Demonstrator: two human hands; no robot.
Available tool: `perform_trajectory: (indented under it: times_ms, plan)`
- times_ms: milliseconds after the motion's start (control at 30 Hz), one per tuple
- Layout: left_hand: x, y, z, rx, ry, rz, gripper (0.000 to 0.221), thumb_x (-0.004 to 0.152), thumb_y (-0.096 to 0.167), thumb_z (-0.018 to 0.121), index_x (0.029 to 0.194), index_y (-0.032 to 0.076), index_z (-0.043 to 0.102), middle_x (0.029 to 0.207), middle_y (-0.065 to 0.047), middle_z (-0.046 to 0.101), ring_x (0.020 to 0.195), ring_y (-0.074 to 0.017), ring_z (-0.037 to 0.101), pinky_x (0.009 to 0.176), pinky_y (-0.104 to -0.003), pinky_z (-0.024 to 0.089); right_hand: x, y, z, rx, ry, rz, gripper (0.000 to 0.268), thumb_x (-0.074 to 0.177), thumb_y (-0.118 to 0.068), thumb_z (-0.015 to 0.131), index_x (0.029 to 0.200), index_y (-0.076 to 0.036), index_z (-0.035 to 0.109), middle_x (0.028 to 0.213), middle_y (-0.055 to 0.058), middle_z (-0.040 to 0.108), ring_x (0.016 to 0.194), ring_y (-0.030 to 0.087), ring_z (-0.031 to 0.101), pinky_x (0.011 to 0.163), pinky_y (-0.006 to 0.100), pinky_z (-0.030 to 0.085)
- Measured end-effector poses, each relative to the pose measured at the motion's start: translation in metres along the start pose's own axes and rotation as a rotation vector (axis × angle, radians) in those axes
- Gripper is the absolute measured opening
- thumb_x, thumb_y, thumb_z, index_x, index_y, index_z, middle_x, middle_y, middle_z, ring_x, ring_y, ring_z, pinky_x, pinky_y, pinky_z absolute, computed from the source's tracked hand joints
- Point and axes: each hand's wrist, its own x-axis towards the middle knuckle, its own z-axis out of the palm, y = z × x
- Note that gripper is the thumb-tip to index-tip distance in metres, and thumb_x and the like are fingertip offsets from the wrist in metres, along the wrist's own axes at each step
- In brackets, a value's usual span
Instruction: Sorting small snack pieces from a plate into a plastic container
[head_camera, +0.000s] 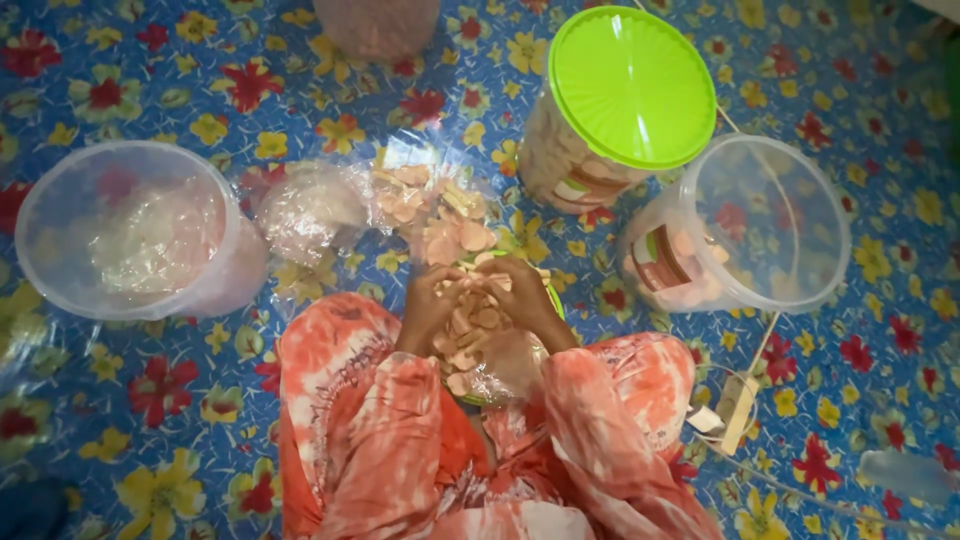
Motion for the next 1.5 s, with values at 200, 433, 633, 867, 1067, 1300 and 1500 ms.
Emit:
perform_trajectory:
  times_ms: [200,433,633,867,1067,1300,1500]
  plan:
    - [-0.001,-0.002,0.001,0.014,-0.043,0.139,0.007,0.072,0.016,0.077,0.078,0.016,0.073,0.070,-0.002,0.065,0.071,-0.0183,0.063,0.071,-0.029,0.048,-0.011,-0.003,0.001,-0.057,-0.007,-0.045,0.014,0.078,-0.010,0.070,0.091,-0.009,0.066,0.083,0.008,0.063,0.082,0.028,0.063,0.079,0.036,0.049]
    - [-0.006,0.024,-0.002,-0.061,-0.029,0.156,0.004,0.075,0.012,0.073,0.073,0.011,0.069,0.068,-0.006,0.062,0.071,-0.0203,0.061,0.073,-0.031,0.047,-0.021,-0.014,-0.006,-0.154,0.010,-0.069,0.008,0.082,-0.016,0.066,0.083,-0.010,0.061,0.076,0.007,0.057,0.079,0.031,0.060,0.076,0.039,0.048]
    - [-0.007,0.019,-0.003,-0.113,-0.003,0.128,0.008,0.075,0.013,0.074,0.071,0.010,0.069,0.066,-0.006,0.061,0.069,-0.0176,0.060,0.072,-0.030,0.047,-0.031,-0.007,-0.014,-0.170,0.065,-0.021,0.014,0.082,-0.024,0.068,0.079,-0.013,0.061,0.074,0.004,0.058,0.080,0.027,0.061,0.076,0.036,0.048]
    - [-0.013,0.039,0.000,-0.164,-0.074,0.031,0.009,0.080,0.016,0.069,0.076,0.009,0.070,0.070,-0.006,0.062,0.074,-0.0152,0.058,0.078,-0.031,0.045,-0.037,-0.015,-0.029,-0.111,0.127,-0.079,0.009,0.078,-0.016,0.071,0.080,-0.010,0.063,0.072,0.007,0.059,0.073,0.030,0.061,0.068,0.037,0.049]
    - [-0.016,0.086,-0.008,-0.218,0.039,-0.113,0.018,0.087,0.021,0.061,0.093,0.006,0.069,0.079,-0.009,0.065,0.079,-0.0155,0.056,0.078,-0.031,0.045,-0.039,-0.012,-0.078,-0.057,0.284,0.001,0.006,0.082,-0.016,0.067,0.086,-0.012,0.068,0.075,0.008,0.060,0.074,0.027,0.062,0.068,0.035,0.050]
    - [-0.007,0.055,-0.007,-0.273,0.145,-0.263,0.016,0.087,0.022,0.058,0.097,0.014,0.068,0.072,-0.002,0.067,0.066,-0.0047,0.054,0.064,-0.017,0.041,-0.041,-0.035,-0.212,-0.111,0.720,0.012,0.014,0.095,0.001,0.053,0.098,-0.008,0.063,0.087,0.009,0.061,0.072,0.021,0.061,0.064,0.031,0.053]
    - [-0.006,0.040,-0.003,-0.261,0.140,-0.263,0.016,0.087,0.023,0.060,0.098,0.015,0.070,0.071,-0.002,0.067,0.067,-0.0056,0.052,0.066,-0.019,0.043,-0.052,0.059,-0.297,-0.387,0.944,0.007,0.024,0.082,0.012,0.066,0.101,-0.002,0.064,0.090,0.013,0.060,0.076,0.027,0.065,0.062,0.032,0.054]
